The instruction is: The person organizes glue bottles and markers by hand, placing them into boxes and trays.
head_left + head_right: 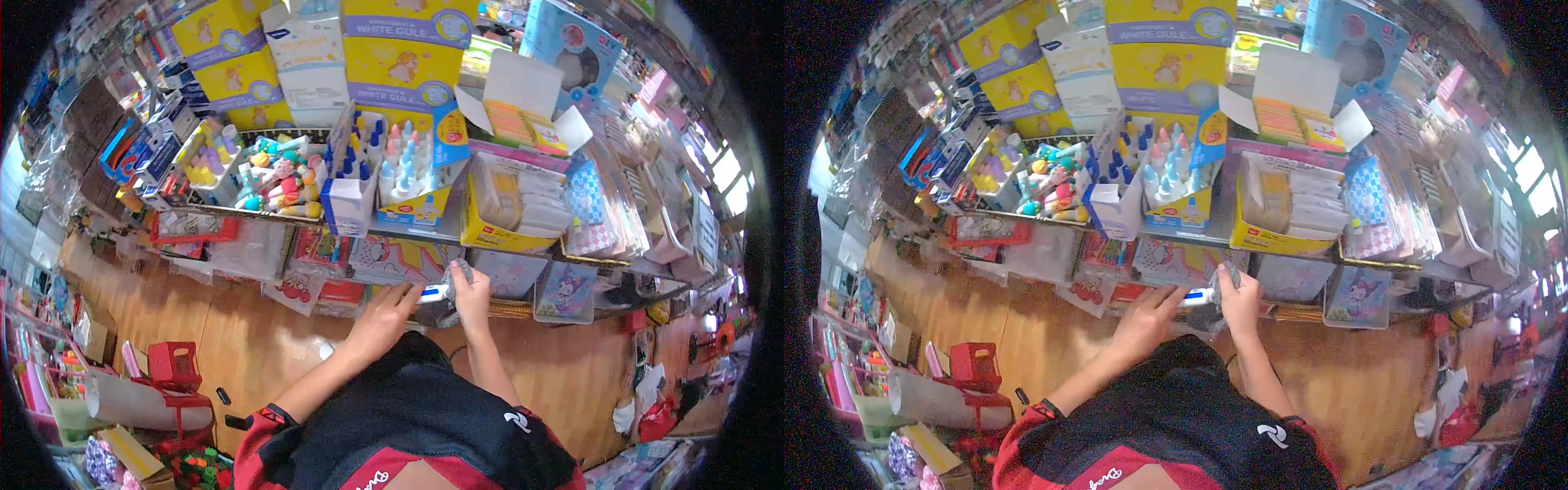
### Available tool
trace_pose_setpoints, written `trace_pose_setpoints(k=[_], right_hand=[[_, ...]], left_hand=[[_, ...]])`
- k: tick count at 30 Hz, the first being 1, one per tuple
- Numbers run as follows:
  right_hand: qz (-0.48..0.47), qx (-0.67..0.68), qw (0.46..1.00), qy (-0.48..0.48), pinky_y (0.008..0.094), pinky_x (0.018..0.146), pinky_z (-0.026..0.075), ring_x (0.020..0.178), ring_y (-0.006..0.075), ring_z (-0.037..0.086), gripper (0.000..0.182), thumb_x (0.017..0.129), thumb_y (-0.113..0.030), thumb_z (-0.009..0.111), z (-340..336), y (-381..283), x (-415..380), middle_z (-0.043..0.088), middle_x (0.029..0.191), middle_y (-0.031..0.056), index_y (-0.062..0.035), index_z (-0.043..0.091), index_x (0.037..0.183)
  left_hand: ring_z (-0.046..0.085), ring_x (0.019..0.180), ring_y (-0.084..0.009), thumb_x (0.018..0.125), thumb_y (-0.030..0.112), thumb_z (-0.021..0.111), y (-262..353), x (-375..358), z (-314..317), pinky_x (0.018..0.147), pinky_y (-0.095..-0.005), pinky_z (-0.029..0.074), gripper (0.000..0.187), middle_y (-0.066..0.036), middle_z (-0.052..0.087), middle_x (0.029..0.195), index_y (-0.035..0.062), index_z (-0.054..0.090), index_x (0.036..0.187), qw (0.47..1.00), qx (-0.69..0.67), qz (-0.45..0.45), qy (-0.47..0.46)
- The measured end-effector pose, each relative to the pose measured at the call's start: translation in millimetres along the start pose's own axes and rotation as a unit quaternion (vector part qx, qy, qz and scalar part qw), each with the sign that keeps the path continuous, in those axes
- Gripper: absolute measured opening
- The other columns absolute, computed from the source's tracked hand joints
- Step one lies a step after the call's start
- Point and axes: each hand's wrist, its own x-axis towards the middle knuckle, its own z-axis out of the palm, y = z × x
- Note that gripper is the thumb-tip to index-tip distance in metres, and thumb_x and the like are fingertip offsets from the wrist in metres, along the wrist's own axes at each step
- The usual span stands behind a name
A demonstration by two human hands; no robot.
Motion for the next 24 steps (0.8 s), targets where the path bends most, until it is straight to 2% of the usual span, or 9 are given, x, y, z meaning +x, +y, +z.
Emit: trace_pose_setpoints(k=[4, 7, 8, 9, 10, 12, 16, 18, 24], right_hand=[[0.088, 0.078, 0.993, -0.008, 0.024, 0.044, 0.032, 0.048, 0.0055, 0.038, 0.028, 0.078, -0.019, 0.056, -2, 7, 1, 0.047, 0.053, -0.0031, -0.0009, 0.052, 0.057], [0.078, 0.184, 0.978, 0.054, 0.0239, 0.046, 0.034, 0.049, 0.0057, 0.04, 0.026, 0.078, -0.018, 0.057, -3, -19, -3, 0.048, 0.056, -0.0039, -0.0006, 0.052, 0.058], [0.026, 0.135, 0.988, 0.064, 0.024, 0.046, 0.034, 0.049, 0.0069, 0.04, 0.025, 0.077, -0.017, 0.057, -6, -25, -5, 0.049, 0.056, -0.0022, 0.0001, 0.052, 0.059], [-0.025, 0.086, 0.993, 0.075, 0.0241, 0.047, 0.035, 0.049, 0.008, 0.041, 0.024, 0.077, -0.016, 0.057, -8, -29, -8, 0.049, 0.056, -0.0005, 0.0008, 0.051, 0.06], [-0.026, 0.084, 0.993, 0.078, 0.0241, 0.047, 0.035, 0.049, 0.008, 0.041, 0.024, 0.077, -0.016, 0.057, -9, -31, -11, 0.049, 0.056, -0.0005, 0.0008, 0.051, 0.06], [-0.161, 0.02, 0.985, 0.057, 0.0254, 0.046, 0.034, 0.047, 0.0106, 0.041, 0.022, 0.076, -0.014, 0.057, -11, -33, -15, 0.046, 0.052, 0.0047, 0.0024, 0.051, 0.062], [-0.182, 0.0, 0.981, 0.06, 0.027, 0.044, 0.032, 0.046, 0.0099, 0.039, 0.024, 0.076, -0.015, 0.057, -13, -36, -16, 0.044, 0.05, 0.0052, 0.0026, 0.05, 0.06], [-0.13, 0.027, 0.99, 0.058, 0.0261, 0.044, 0.032, 0.046, 0.0086, 0.038, 0.025, 0.076, -0.015, 0.057, -11, -25, -15, 0.044, 0.05, 0.0032, 0.0021, 0.049, 0.059], [-0.001, 0.058, 0.998, 0.016, 0.0223, 0.043, 0.03, 0.048, 0.0043, 0.036, 0.027, 0.077, -0.017, 0.057, -14, -17, -12, 0.044, 0.051, -0.0037, -0.0002, 0.05, 0.057]], left_hand=[[0.052, 0.082, -0.0283, 0.07, 0.009, 0.058, 4, 4, -6, 0.068, -0.0356, 0.044, 0.043, -0.016, 0.052, 0.094, 0.0001, 0.044, 0.109, 0.999, -0.036, 0.016, -0.019], [0.055, 0.077, -0.0235, 0.08, 0.025, 0.051, 3, 1, -5, 0.063, -0.0317, 0.045, 0.042, -0.014, 0.054, 0.092, -0.0003, 0.041, 0.112, 0.975, -0.192, -0.109, 0.03], [0.055, 0.073, -0.0213, 0.083, 0.033, 0.043, -3, -2, -6, 0.059, -0.03, 0.046, 0.043, -0.013, 0.055, 0.088, -0.0002, 0.042, 0.111, 0.852, -0.457, -0.243, -0.084], [0.056, 0.068, -0.0191, 0.086, 0.042, 0.035, -6, -3, -6, 0.056, -0.0282, 0.046, 0.048, -0.012, 0.057, 0.084, -0.0001, 0.042, 0.109, 0.629, -0.668, -0.348, -0.19], [0.055, 0.06, -0.0167, 0.086, 0.05, 0.021, -4, -6, -6, 0.051, -0.0264, 0.046, 0.058, -0.009, 0.057, 0.074, 0.0002, 0.044, 0.105, 0.596, -0.706, -0.325, -0.203], [0.055, 0.059, -0.0158, 0.088, 0.041, 0.03, -7, -6, -9, 0.051, -0.0254, 0.045, 0.046, -0.008, 0.056, 0.071, 0.0003, 0.047, 0.099, 0.59, -0.711, -0.326, -0.198], [0.055, 0.058, -0.0179, 0.087, 0.03, 0.041, 7, 1, -25, 0.051, -0.0273, 0.045, 0.033, -0.01, 0.056, 0.071, -0.0001, 0.048, 0.099, 0.736, -0.582, -0.295, -0.183], [0.056, 0.061, -0.0244, 0.083, 0.018, 0.048, 20, 9, -38, 0.054, -0.032, 0.045, 0.026, -0.014, 0.056, 0.072, -0.0001, 0.049, 0.101, 0.933, -0.307, -0.118, -0.149], [0.055, 0.083, -0.0322, 0.078, 0.015, 0.054, 12, -1, -12, 0.071, -0.0333, 0.045, 0.035, -0.018, 0.053, 0.097, 0.0027, 0.045, 0.11, 0.99, -0.088, 0.022, -0.106]])
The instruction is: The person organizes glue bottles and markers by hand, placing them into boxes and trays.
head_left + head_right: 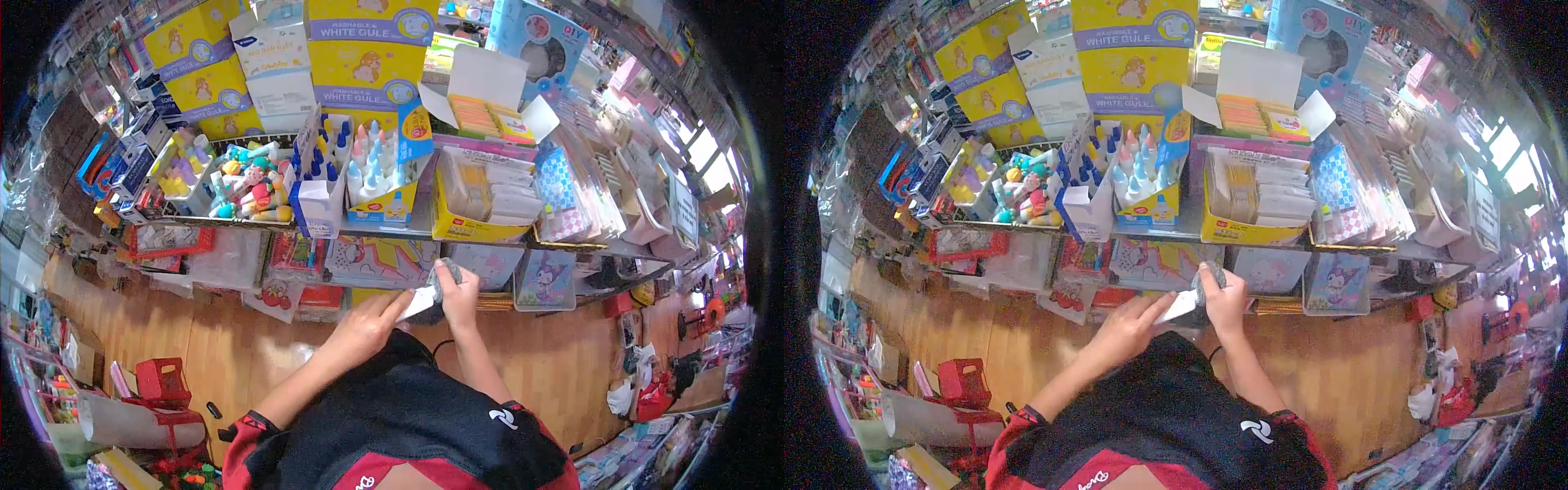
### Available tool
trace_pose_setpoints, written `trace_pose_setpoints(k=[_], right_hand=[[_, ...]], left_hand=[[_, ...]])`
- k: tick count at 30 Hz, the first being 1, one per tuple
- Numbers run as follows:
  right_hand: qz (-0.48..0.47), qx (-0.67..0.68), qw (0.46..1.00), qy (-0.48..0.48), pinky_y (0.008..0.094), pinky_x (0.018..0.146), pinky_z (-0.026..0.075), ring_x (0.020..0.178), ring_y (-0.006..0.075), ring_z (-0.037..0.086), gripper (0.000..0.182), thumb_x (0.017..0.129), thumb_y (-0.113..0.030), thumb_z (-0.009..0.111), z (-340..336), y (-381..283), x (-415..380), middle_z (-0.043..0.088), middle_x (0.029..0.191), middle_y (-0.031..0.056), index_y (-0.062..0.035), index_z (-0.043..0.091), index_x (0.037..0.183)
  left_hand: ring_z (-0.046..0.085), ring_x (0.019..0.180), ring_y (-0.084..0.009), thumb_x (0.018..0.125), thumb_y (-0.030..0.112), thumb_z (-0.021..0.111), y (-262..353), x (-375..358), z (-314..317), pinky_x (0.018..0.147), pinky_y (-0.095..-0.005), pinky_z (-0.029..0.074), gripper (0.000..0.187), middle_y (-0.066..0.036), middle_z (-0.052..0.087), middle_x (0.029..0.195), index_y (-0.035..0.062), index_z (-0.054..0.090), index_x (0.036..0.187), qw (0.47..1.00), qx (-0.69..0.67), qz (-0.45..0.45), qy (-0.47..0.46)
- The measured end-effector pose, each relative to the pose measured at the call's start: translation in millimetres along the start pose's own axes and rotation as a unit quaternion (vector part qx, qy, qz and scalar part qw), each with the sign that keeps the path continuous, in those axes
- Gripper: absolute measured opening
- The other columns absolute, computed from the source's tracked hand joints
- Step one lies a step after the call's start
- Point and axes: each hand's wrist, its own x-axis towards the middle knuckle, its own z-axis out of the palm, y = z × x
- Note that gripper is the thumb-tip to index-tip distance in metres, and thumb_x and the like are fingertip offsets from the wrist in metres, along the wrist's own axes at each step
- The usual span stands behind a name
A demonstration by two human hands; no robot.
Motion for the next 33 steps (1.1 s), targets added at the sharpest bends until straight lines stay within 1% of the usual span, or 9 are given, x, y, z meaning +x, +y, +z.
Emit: trace_pose_setpoints(k=[4, 6, 8, 12, 17, 24, 28, 31, 33], right_hand=[[-0.019, 0.057, 0.998, 0.006, 0.0213, 0.044, 0.029, 0.05, 0.0027, 0.037, 0.026, 0.078, -0.016, 0.057, -6, -12, -1, 0.044, 0.052, -0.0059, -0.0017, 0.051, 0.057], [-0.048, 0.062, 0.997, 0.021, 0.0228, 0.043, 0.029, 0.047, 0.0057, 0.037, 0.024, 0.076, -0.012, 0.057, -11, -19, -1, 0.042, 0.05, -0.0028, -0.0003, 0.049, 0.056], [-0.292, -0.011, 0.956, 0.012, 0.0252, 0.042, 0.028, 0.043, 0.011, 0.036, 0.023, 0.073, -0.006, 0.056, -17, -21, 3, 0.04, 0.047, 0.002, 0.0014, 0.046, 0.054], [-0.312, 0.007, 0.95, -0.013, 0.0278, 0.042, 0.028, 0.041, 0.0152, 0.036, 0.024, 0.07, -0.003, 0.056, -9, -29, -7, 0.038, 0.046, 0.0053, 0.0021, 0.043, 0.051], [-0.111, -0.017, 0.994, 0.013, 0.0232, 0.044, 0.029, 0.05, 0.0046, 0.036, 0.028, 0.077, -0.015, 0.055, -3, 4, -12, 0.043, 0.052, -0.003, -0.0017, 0.046, 0.054], [0.09, 0.098, 0.991, -0.013, 0.0231, 0.047, 0.035, 0.052, 0.0065, 0.045, 0.014, 0.075, -0.012, 0.056, 15, 122, -23, 0.053, 0.061, -0.0022, -0.0003, 0.059, 0.069], [0.153, 0.099, 0.982, -0.041, 0.0214, 0.046, 0.035, 0.052, 0.0058, 0.045, 0.01, 0.075, -0.01, 0.056, 2, 79, -21, 0.052, 0.061, -0.0031, -0.0021, 0.058, 0.069], [0.068, 0.076, 0.994, -0.028, 0.0206, 0.045, 0.034, 0.05, 0.0038, 0.042, 0.018, 0.076, -0.014, 0.056, -10, 19, -8, 0.05, 0.058, -0.0046, -0.0026, 0.055, 0.062], [-0.011, 0.042, 0.999, 0.001, 0.0247, 0.044, 0.034, 0.045, 0.008, 0.041, 0.025, 0.076, -0.013, 0.057, -12, -4, -9, 0.049, 0.052, -0.0009, -0.0004, 0.05, 0.055]], left_hand=[[0.055, 0.089, -0.0238, 0.079, 0.013, 0.054, 8, 2, -4, 0.075, -0.0318, 0.045, 0.037, -0.014, 0.054, 0.097, 0.0017, 0.042, 0.111, 0.966, -0.256, -0.031, 0.028], [0.056, 0.084, -0.0191, 0.082, 0.019, 0.051, -3, -5, 10, 0.071, -0.0301, 0.047, 0.038, -0.01, 0.054, 0.094, 0.0014, 0.04, 0.113, 0.866, -0.482, -0.132, 0.033], [0.058, 0.077, -0.0183, 0.085, 0.025, 0.046, -13, -8, 7, 0.067, -0.0271, 0.048, 0.037, -0.01, 0.055, 0.089, 0.0017, 0.041, 0.112, 0.684, -0.671, -0.264, -0.11], [0.056, 0.061, -0.0109, 0.085, 0.024, 0.046, -4, -5, 13, 0.057, -0.0202, 0.045, 0.028, -0.006, 0.058, 0.077, 0.0023, 0.047, 0.102, 0.748, -0.595, -0.201, -0.215], [0.056, 0.056, -0.0207, 0.073, 0.02, 0.06, 1, -8, 10, 0.052, -0.0335, 0.044, 0.032, -0.013, 0.056, 0.069, 0.0034, 0.053, 0.1, 0.952, -0.237, -0.195, -0.016], [0.054, 0.077, -0.0311, 0.067, 0.008, 0.058, 4, -12, 22, 0.065, -0.0415, 0.044, 0.029, -0.016, 0.054, 0.089, 0.008, 0.057, 0.096, 0.983, 0.113, -0.125, 0.069], [0.051, 0.089, -0.0296, 0.071, 0.012, 0.057, 9, -5, 17, 0.071, -0.0384, 0.044, 0.032, -0.018, 0.052, 0.097, 0.0047, 0.052, 0.102, 0.987, 0.116, -0.1, 0.045], [0.051, 0.094, -0.0268, 0.077, 0.019, 0.055, 6, 0, 9, 0.073, -0.0347, 0.044, 0.04, -0.021, 0.051, 0.1, -0.0006, 0.045, 0.11, 0.974, -0.118, -0.163, 0.101], [0.056, 0.085, -0.0199, 0.083, 0.027, 0.046, 3, 1, -3, 0.065, -0.0291, 0.046, 0.041, -0.015, 0.053, 0.096, -0.0015, 0.042, 0.112, 0.866, -0.395, -0.303, -0.044]])
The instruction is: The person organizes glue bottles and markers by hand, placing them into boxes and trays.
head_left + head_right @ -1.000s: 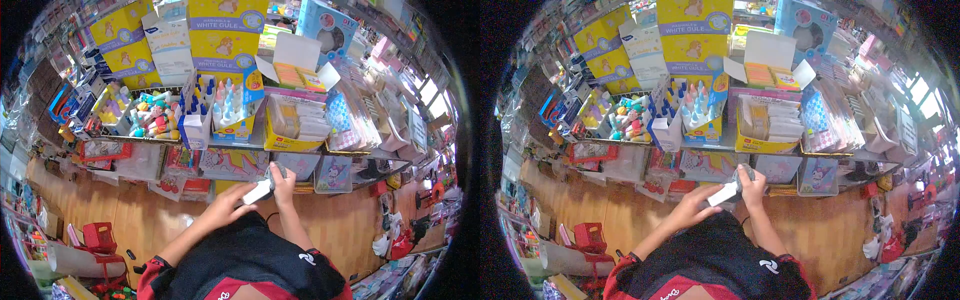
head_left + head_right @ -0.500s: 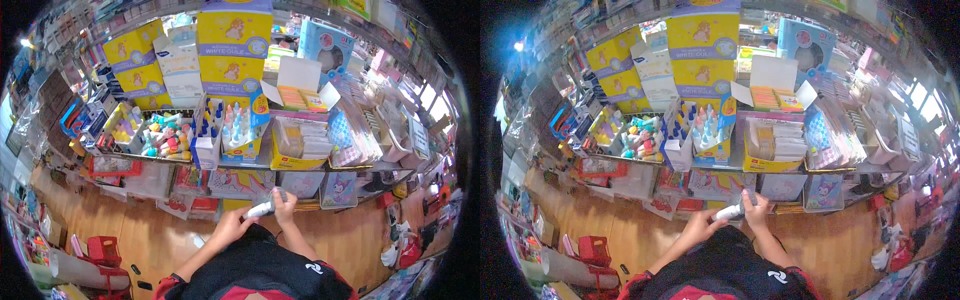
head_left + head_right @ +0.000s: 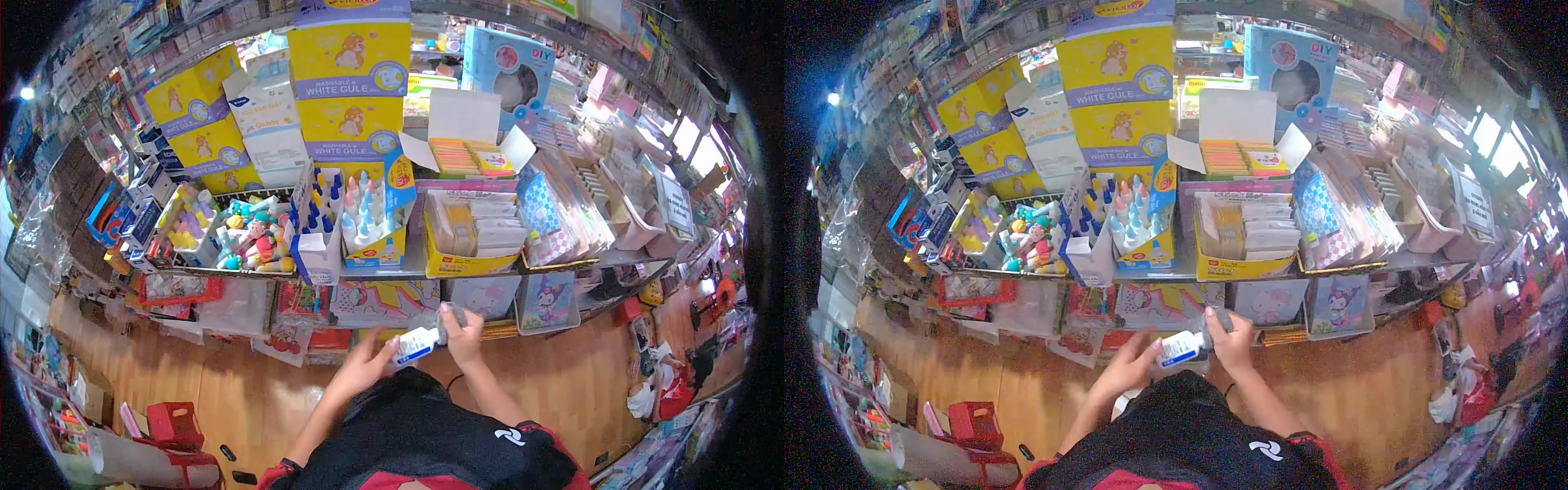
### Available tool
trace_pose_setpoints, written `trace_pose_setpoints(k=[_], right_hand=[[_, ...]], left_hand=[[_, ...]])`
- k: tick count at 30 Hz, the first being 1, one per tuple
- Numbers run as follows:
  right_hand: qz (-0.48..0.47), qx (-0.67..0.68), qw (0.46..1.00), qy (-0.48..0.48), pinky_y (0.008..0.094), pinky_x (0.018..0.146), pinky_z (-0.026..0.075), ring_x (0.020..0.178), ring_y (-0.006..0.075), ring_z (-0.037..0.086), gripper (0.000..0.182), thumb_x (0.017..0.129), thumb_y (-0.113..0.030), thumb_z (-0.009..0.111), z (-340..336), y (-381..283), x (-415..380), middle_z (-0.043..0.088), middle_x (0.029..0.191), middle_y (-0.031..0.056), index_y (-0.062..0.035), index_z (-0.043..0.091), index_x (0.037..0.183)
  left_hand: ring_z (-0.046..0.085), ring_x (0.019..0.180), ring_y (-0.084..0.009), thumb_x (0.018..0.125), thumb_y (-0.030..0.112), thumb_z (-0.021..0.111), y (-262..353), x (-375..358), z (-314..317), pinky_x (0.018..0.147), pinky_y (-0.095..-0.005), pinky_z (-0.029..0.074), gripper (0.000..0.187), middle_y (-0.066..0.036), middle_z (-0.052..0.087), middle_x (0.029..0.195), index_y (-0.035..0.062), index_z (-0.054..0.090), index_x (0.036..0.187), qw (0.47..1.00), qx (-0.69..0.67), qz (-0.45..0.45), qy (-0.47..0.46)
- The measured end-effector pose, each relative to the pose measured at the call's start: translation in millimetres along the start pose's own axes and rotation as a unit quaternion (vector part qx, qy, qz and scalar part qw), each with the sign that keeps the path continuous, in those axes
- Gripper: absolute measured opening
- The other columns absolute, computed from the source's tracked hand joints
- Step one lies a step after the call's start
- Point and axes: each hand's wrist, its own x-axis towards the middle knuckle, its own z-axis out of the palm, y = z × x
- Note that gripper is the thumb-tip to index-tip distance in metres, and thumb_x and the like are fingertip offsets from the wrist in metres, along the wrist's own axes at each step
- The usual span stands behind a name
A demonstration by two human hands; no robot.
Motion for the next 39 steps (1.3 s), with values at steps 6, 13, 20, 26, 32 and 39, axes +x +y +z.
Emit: trace_pose_setpoints(k=[6, 13, 20, 26, 32, 39], right_hand=[[-0.259, -0.148, 0.954, -0.021, 0.032, 0.044, 0.033, 0.043, 0.0247, 0.039, 0.023, 0.07, -0.005, 0.058, 1, -19, -8, 0.041, 0.049, 0.0125, 0.0033, 0.044, 0.053], [0.042, -0.023, 0.999, -0.015, 0.0236, 0.042, 0.028, 0.05, 0.0034, 0.035, 0.029, 0.078, -0.017, 0.056, 2, 37, -29, 0.042, 0.052, -0.0063, -0.0016, 0.049, 0.054], [0.026, 0.027, 0.997, 0.067, 0.0241, 0.045, 0.032, 0.047, 0.0084, 0.04, 0.025, 0.078, -0.017, 0.056, -5, -4, -13, 0.047, 0.053, -0.0008, -0.0023, 0.051, 0.058], [-0.366, -0.141, 0.92, 0.015, 0.0301, 0.041, 0.03, 0.041, 0.0224, 0.038, 0.022, 0.068, -0.005, 0.059, -15, -49, -20, 0.04, 0.048, 0.0088, 0.0005, 0.045, 0.051], [-0.266, -0.117, 0.956, 0.032, 0.0303, 0.042, 0.031, 0.042, 0.0226, 0.039, 0.02, 0.068, -0.005, 0.058, -3, -33, -30, 0.041, 0.048, 0.0096, 0.0019, 0.047, 0.053], [0.072, -0.172, 0.976, -0.111, 0.0266, 0.047, 0.036, 0.052, 0.0065, 0.044, 0.025, 0.076, -0.02, 0.057, 6, 64, -16, 0.053, 0.056, 0.0014, 0.0027, 0.056, 0.065]], left_hand=[[0.059, 0.066, -0.0193, 0.087, 0.028, 0.041, 6, -5, -1, 0.051, -0.0264, 0.046, 0.034, -0.009, 0.058, 0.082, 0.0016, 0.049, 0.106, 0.993, 0.001, -0.009, -0.119], [0.055, 0.074, -0.0356, 0.077, 0.021, 0.055, 14, -21, 11, 0.062, -0.0407, 0.044, 0.031, -0.021, 0.055, 0.089, 0.0052, 0.051, 0.104, 0.895, 0.389, 0.218, 0.009], [0.057, 0.071, -0.0289, 0.078, 0.023, 0.055, 19, -7, 12, 0.063, -0.0361, 0.045, 0.041, -0.019, 0.056, 0.088, 0.0039, 0.045, 0.113, 0.895, 0.304, 0.313, 0.09], [0.049, 0.06, -0.0048, 0.084, 0.032, 0.047, 29, -2, -1, 0.051, -0.0178, 0.04, 0.037, 0.001, 0.054, 0.073, 0.0044, 0.048, 0.109, 0.959, 0.032, -0.006, -0.282], [0.057, 0.059, -0.0213, 0.079, 0.03, 0.054, 25, -13, -2, 0.049, -0.0276, 0.042, 0.03, -0.01, 0.059, 0.072, 0.006, 0.055, 0.097, 0.937, 0.272, 0.19, -0.114], [0.057, 0.06, -0.0263, 0.07, 0.025, 0.06, 3, -3, 7, 0.052, -0.0372, 0.045, 0.024, -0.013, 0.056, 0.069, 0.0049, 0.056, 0.083, 0.807, 0.558, 0.194, 0.012]])
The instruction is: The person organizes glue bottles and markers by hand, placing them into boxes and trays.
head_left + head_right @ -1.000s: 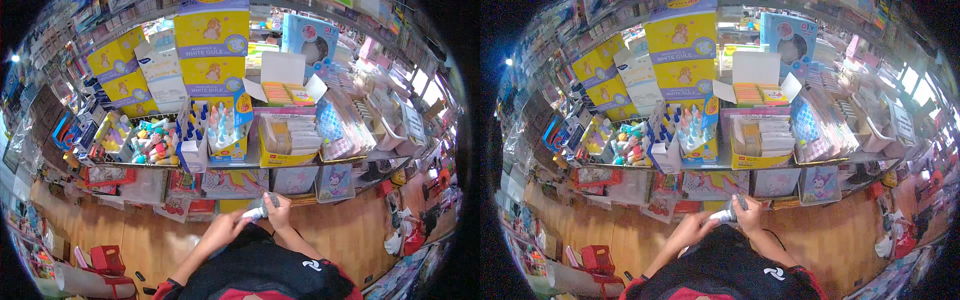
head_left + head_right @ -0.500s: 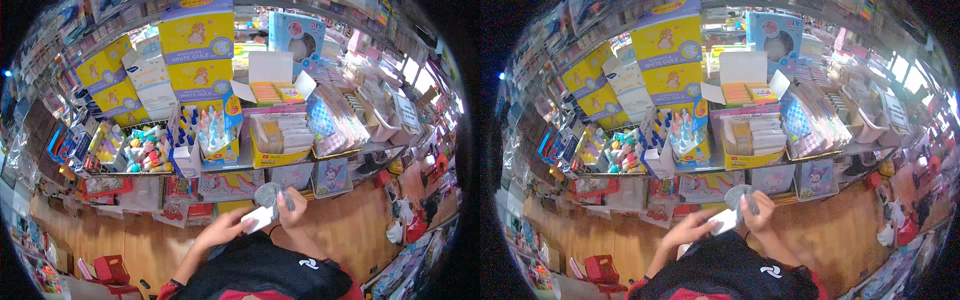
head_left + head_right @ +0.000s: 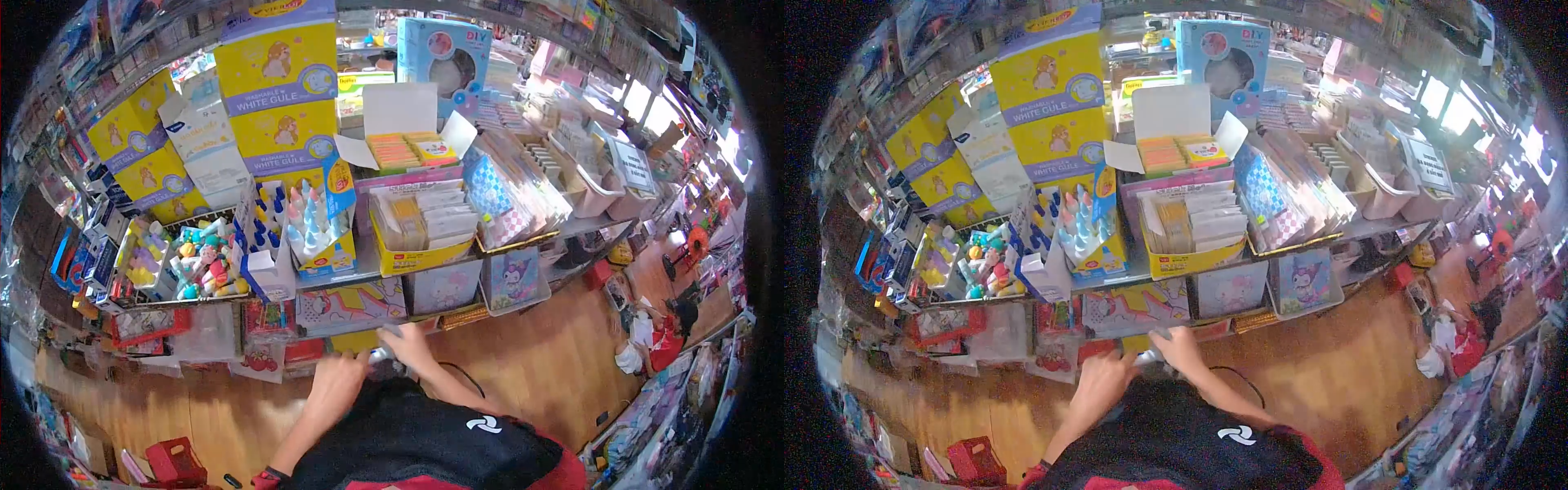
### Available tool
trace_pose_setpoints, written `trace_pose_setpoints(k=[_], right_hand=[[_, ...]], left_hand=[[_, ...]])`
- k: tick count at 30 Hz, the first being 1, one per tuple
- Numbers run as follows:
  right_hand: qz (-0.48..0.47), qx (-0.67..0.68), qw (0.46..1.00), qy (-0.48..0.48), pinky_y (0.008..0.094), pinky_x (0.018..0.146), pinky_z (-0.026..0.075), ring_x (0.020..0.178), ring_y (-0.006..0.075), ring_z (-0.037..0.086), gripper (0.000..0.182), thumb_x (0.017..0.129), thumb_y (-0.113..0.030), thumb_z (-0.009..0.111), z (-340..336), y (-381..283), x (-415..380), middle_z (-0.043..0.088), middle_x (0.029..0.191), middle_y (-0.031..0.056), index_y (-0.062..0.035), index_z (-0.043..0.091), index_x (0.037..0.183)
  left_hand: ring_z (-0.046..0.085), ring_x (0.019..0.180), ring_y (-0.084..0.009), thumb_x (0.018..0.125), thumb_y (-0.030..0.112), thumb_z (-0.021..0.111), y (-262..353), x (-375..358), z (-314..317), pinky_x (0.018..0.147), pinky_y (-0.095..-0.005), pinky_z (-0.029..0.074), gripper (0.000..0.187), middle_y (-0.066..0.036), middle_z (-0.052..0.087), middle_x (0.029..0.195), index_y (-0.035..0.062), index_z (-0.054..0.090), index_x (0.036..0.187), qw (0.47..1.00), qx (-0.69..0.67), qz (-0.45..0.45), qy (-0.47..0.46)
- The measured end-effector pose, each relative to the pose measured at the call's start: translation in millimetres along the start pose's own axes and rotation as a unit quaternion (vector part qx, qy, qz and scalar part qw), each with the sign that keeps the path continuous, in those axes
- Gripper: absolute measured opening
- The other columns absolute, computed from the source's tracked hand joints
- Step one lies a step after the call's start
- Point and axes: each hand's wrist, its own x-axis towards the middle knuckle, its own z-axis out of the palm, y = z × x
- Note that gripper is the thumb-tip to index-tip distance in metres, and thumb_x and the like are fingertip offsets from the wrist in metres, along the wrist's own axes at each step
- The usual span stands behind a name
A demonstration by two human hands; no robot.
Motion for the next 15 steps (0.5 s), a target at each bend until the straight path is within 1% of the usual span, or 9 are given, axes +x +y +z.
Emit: trace_pose_setpoints(k=[2, 4, 6, 8, 9, 11, 12, 14, 15], right_hand=[[0.019, 0.082, 0.99, -0.11, 0.0261, 0.05, 0.037, 0.055, 0.0077, 0.046, 0.024, 0.076, -0.021, 0.057, 7, 1, 0, 0.054, 0.059, -0.0001, 0.0025, 0.058, 0.07], [0.065, 0.076, 0.989, -0.106, 0.0261, 0.051, 0.038, 0.055, 0.0088, 0.047, 0.025, 0.076, -0.022, 0.057, 1, -3, 3, 0.055, 0.061, 0.0009, 0.0023, 0.059, 0.072], [0.157, 0.092, 0.98, -0.079, 0.0257, 0.054, 0.041, 0.058, 0.0111, 0.05, 0.028, 0.077, -0.027, 0.056, -20, -9, 11, 0.056, 0.065, 0.0046, 0.0007, 0.06, 0.076], [0.203, 0.257, 0.944, 0.034, 0.0267, 0.057, 0.043, 0.059, 0.0139, 0.053, 0.026, 0.078, -0.026, 0.055, -44, 8, 21, 0.058, 0.069, 0.0063, -0.0011, 0.058, 0.076], [0.212, 0.334, 0.913, 0.096, 0.0265, 0.06, 0.043, 0.064, 0.0151, 0.055, 0.023, 0.078, -0.024, 0.054, -54, 3, 22, 0.058, 0.073, 0.007, -0.0012, 0.057, 0.078], [0.191, 0.362, 0.896, 0.17, 0.0276, 0.065, 0.043, 0.069, 0.0154, 0.055, 0.021, 0.08, -0.022, 0.052, -70, 25, 25, 0.058, 0.077, 0.0051, -0.0015, 0.056, 0.084], [0.172, 0.385, 0.892, 0.163, 0.0283, 0.067, 0.044, 0.07, 0.0152, 0.054, 0.021, 0.08, -0.022, 0.052, -76, 30, 22, 0.057, 0.078, 0.0046, -0.0022, 0.056, 0.087], [0.18, 0.399, 0.887, 0.149, 0.0294, 0.069, 0.044, 0.074, 0.0171, 0.055, 0.027, 0.078, -0.025, 0.056, -81, 39, 12, 0.058, 0.081, 0.0056, -0.0007, 0.055, 0.089], [0.181, 0.395, 0.89, 0.139, 0.0294, 0.069, 0.044, 0.074, 0.0171, 0.055, 0.027, 0.078, -0.025, 0.056, -82, 44, 7, 0.058, 0.081, 0.0056, -0.0007, 0.055, 0.089]], left_hand=[[0.057, 0.06, -0.0256, 0.069, 0.022, 0.059, -11, 2, 6, 0.051, -0.036, 0.046, 0.019, -0.013, 0.053, 0.065, 0.0061, 0.055, 0.078, 0.995, 0.078, 0.051, -0.033], [0.058, 0.069, -0.0277, 0.069, 0.021, 0.059, -19, 1, -6, 0.057, -0.0374, 0.046, 0.023, -0.014, 0.056, 0.073, 0.0051, 0.056, 0.084, 0.994, 0.054, 0.019, -0.09], [0.057, 0.069, -0.0291, 0.07, 0.021, 0.06, -40, -6, -20, 0.059, -0.0368, 0.045, 0.026, -0.014, 0.058, 0.077, 0.0033, 0.057, 0.089, 0.996, -0.067, 0.034, -0.05], [0.058, 0.077, -0.0248, 0.073, 0.023, 0.061, -54, -16, -46, 0.066, -0.0328, 0.045, 0.031, -0.014, 0.058, 0.086, 0.0021, 0.055, 0.095, 0.961, -0.275, -0.031, 0.016], [0.057, 0.079, -0.0192, 0.075, 0.023, 0.059, -55, -23, -63, 0.067, -0.0314, 0.045, 0.029, -0.011, 0.058, 0.086, 0.0003, 0.055, 0.093, 0.896, -0.423, -0.128, 0.043], [0.056, 0.086, -0.0191, 0.073, 0.016, 0.059, -57, -25, -80, 0.071, -0.0299, 0.046, 0.037, -0.012, 0.057, 0.092, -0.0015, 0.047, 0.103, 0.766, -0.585, -0.111, 0.241], [0.056, 0.088, -0.0194, 0.072, 0.014, 0.059, -61, -21, -92, 0.072, -0.0292, 0.046, 0.042, -0.013, 0.057, 0.094, -0.0017, 0.043, 0.107, 0.735, -0.611, -0.091, 0.278], [0.054, 0.085, -0.0147, 0.071, 0.007, 0.06, -61, -2, -122, 0.071, -0.0265, 0.045, 0.036, -0.009, 0.055, 0.093, -0.001, 0.045, 0.102, 0.764, -0.534, -0.074, 0.355], [0.053, 0.084, -0.0122, 0.071, 0.005, 0.06, -75, 8, -129, 0.072, -0.025, 0.043, 0.031, -0.007, 0.055, 0.092, -0.0011, 0.047, 0.097, 0.808, -0.491, -0.072, 0.317]])
